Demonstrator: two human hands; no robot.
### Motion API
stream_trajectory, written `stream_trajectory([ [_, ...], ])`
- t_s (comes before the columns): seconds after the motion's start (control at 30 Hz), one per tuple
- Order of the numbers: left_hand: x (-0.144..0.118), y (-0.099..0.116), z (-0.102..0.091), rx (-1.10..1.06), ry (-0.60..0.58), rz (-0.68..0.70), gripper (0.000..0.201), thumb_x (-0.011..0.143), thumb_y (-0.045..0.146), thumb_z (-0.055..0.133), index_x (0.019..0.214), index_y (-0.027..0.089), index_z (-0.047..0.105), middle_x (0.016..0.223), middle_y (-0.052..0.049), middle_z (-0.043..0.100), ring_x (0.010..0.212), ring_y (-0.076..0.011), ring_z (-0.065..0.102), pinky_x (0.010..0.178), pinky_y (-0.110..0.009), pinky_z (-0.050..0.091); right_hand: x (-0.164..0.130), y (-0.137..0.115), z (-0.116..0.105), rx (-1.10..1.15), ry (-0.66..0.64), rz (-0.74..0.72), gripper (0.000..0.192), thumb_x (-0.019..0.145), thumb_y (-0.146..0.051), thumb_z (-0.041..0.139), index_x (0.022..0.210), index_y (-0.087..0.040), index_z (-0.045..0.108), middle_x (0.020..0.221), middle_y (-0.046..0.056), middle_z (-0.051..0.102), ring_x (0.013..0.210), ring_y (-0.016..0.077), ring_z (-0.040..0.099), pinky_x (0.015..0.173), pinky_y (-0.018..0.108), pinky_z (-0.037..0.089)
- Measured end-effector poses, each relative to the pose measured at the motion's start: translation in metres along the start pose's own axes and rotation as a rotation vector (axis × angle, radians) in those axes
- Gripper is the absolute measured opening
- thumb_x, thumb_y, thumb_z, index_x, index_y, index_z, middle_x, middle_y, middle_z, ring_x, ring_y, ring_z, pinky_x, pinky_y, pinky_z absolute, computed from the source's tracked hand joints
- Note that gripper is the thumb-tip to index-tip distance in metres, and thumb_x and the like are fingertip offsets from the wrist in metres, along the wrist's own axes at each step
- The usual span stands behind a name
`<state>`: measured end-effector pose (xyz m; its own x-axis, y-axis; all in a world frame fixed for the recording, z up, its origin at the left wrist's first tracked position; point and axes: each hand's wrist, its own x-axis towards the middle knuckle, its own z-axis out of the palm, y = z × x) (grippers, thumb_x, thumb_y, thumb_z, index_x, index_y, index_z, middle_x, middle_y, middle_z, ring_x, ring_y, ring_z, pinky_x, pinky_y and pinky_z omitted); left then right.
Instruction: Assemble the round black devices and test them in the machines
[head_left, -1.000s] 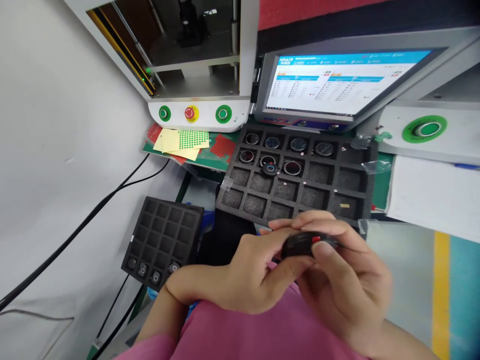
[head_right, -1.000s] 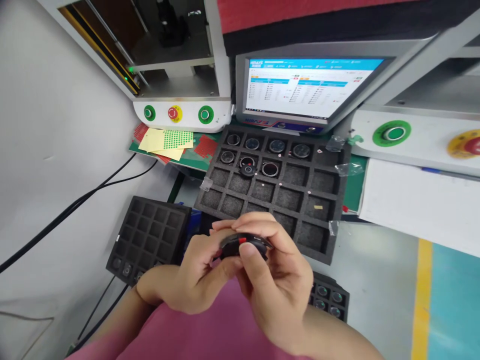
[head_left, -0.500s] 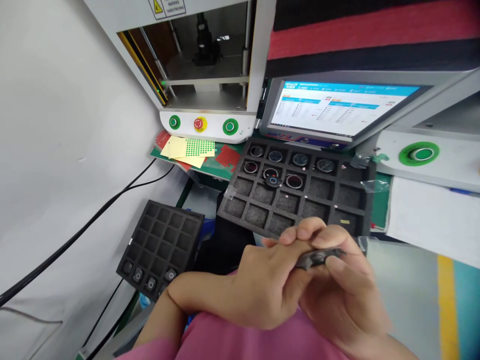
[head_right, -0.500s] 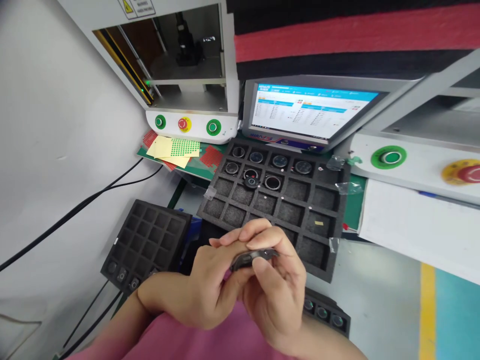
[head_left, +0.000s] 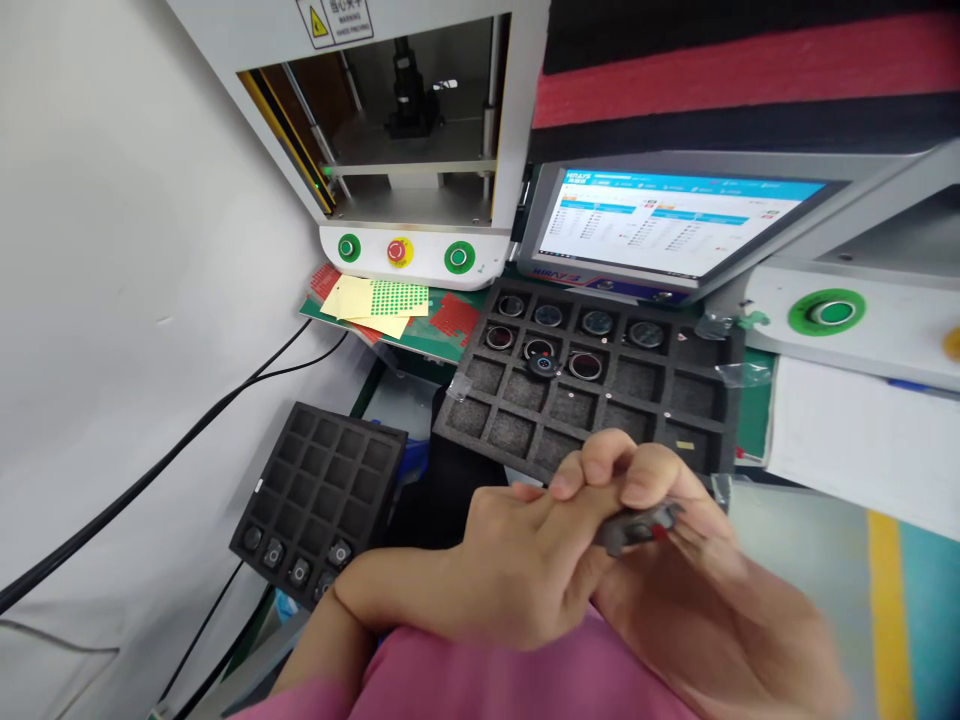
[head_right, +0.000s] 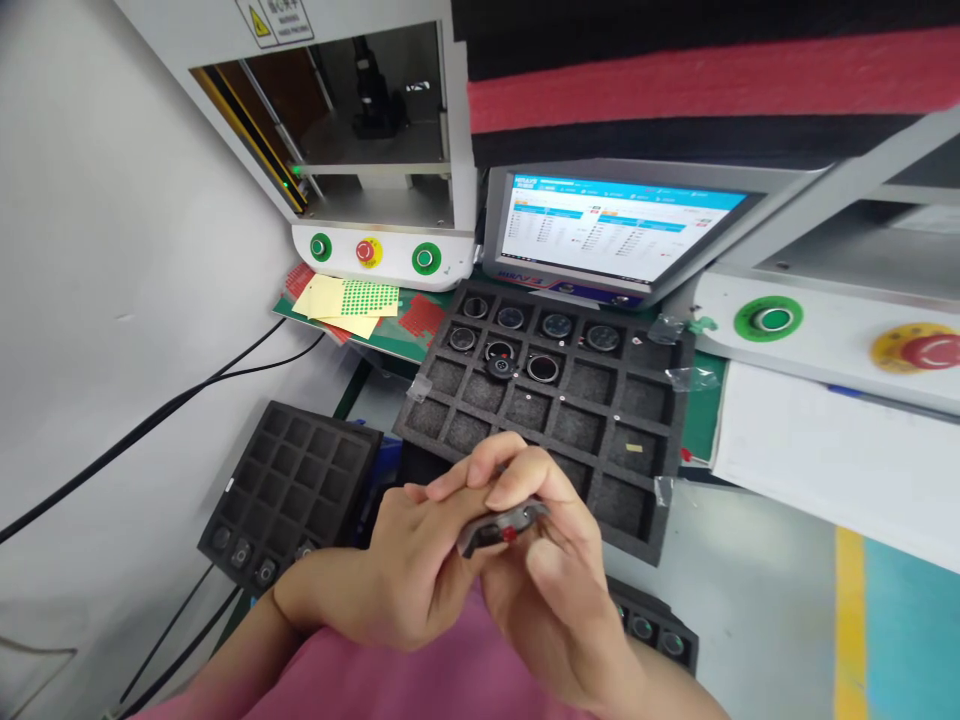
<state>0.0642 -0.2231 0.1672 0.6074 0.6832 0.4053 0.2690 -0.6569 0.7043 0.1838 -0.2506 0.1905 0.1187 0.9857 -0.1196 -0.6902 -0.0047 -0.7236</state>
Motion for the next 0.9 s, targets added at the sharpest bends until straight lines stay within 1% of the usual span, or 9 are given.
stream_trajectory([
  [0.1, 0.0, 0.001, -0.002, 0.011, 0.01, -0.009, 0.051, 0.104, 0.037, 0.032, 0.154, 0.026, 0.028, 0.107, -0.008, 0.075, 0.077, -0.0249, 0.073, 0.057, -0.037, 0.055, 0.0, -0.003, -0.003, 0.005, -0.011, 0.007, 0.014, 0.079, -0.038, 0.07, 0.082, -0.024, 0.068, 0.089, 0.003, 0.052, 0.083, 0.0208, 0.068, 0.076, 0.039, 0.064],
  [0.2, 0.001, 0.0, -0.002, 0.012, 0.019, -0.008, 0.051, 0.104, 0.036, 0.028, 0.154, 0.027, 0.024, 0.107, -0.007, 0.075, 0.076, -0.0241, 0.073, 0.056, -0.037, 0.055, 0.0, -0.001, -0.002, 0.007, 0.024, 0.015, 0.011, 0.08, -0.034, 0.071, 0.079, -0.024, 0.067, 0.087, 0.002, 0.052, 0.082, 0.0197, 0.068, 0.076, 0.038, 0.064],
  [0.33, 0.003, 0.0, -0.002, 0.007, -0.035, 0.004, 0.05, 0.103, 0.034, 0.032, 0.152, 0.025, 0.028, 0.109, -0.01, 0.075, 0.07, -0.0258, 0.072, 0.049, -0.037, 0.054, 0.003, 0.004, 0.004, 0.04, 0.077, -0.045, 0.01, 0.079, -0.029, 0.073, 0.077, -0.022, 0.066, 0.084, 0.001, 0.051, 0.077, 0.0178, 0.068, 0.074, 0.038, 0.065],
  [0.4, 0.004, -0.001, -0.001, 0.012, -0.027, 0.008, 0.051, 0.103, 0.033, 0.03, 0.153, 0.024, 0.027, 0.109, -0.011, 0.075, 0.07, -0.0255, 0.072, 0.048, -0.037, 0.053, 0.004, 0.006, 0.007, 0.047, 0.102, -0.055, 0.011, 0.077, -0.027, 0.074, 0.074, -0.022, 0.065, 0.082, 0.0, 0.051, 0.074, 0.0177, 0.067, 0.073, 0.04, 0.065],
  [0.53, 0.005, -0.001, -0.001, 0.112, 0.05, 0.038, 0.051, 0.103, 0.031, 0.025, 0.153, 0.019, 0.024, 0.093, -0.009, 0.076, 0.065, -0.0241, 0.072, 0.045, -0.034, 0.049, 0.008, 0.009, 0.01, 0.054, 0.118, -0.08, 0.013, 0.074, -0.024, 0.077, 0.071, -0.021, 0.065, 0.08, -0.001, 0.049, 0.069, 0.0158, 0.066, 0.077, 0.042, 0.065],
  [0.63, 0.007, 0.001, -0.007, 0.177, 0.024, 0.052, 0.046, 0.103, 0.029, 0.024, 0.145, 0.013, 0.035, 0.086, -0.009, 0.075, 0.053, -0.0218, 0.068, 0.042, -0.033, 0.046, 0.009, 0.011, 0.009, 0.065, 0.101, -0.086, 0.009, 0.076, -0.024, 0.076, 0.074, -0.022, 0.068, 0.082, -0.001, 0.049, 0.071, 0.0143, 0.066, 0.079, 0.04, 0.065],
  [0.7, 0.009, 0.002, -0.013, 0.132, 0.008, 0.033, 0.04, 0.104, 0.027, 0.028, 0.136, 0.01, 0.044, 0.092, -0.011, 0.076, 0.061, -0.0212, 0.071, 0.047, -0.031, 0.05, 0.009, 0.012, 0.007, 0.056, 0.077, -0.079, 0.006, 0.079, -0.025, 0.075, 0.076, -0.023, 0.07, 0.084, -0.001, 0.05, 0.076, 0.0149, 0.068, 0.078, 0.038, 0.065],
  [0.8, 0.013, 0.004, -0.02, -0.071, -0.065, -0.082, 0.029, 0.103, 0.023, 0.036, 0.12, 0.011, 0.057, 0.097, -0.011, 0.077, 0.075, -0.02, 0.075, 0.06, -0.028, 0.057, 0.008, 0.012, 0.004, 0.01, 0.023, -0.064, 0.009, 0.081, -0.032, 0.074, 0.083, -0.024, 0.072, 0.088, 0.001, 0.053, 0.083, 0.0186, 0.07, 0.077, 0.038, 0.065],
  [0.9, 0.015, 0.005, -0.023, -0.255, -0.095, -0.195, 0.023, 0.101, 0.022, 0.043, 0.111, 0.011, 0.061, 0.096, -0.01, 0.076, 0.083, -0.0196, 0.075, 0.07, -0.028, 0.059, 0.006, 0.012, 0.004, -0.067, 0.04, -0.091, 0.009, 0.084, -0.033, 0.072, 0.089, -0.025, 0.073, 0.092, 0.002, 0.055, 0.087, 0.0213, 0.071, 0.071, 0.035, 0.065],
])
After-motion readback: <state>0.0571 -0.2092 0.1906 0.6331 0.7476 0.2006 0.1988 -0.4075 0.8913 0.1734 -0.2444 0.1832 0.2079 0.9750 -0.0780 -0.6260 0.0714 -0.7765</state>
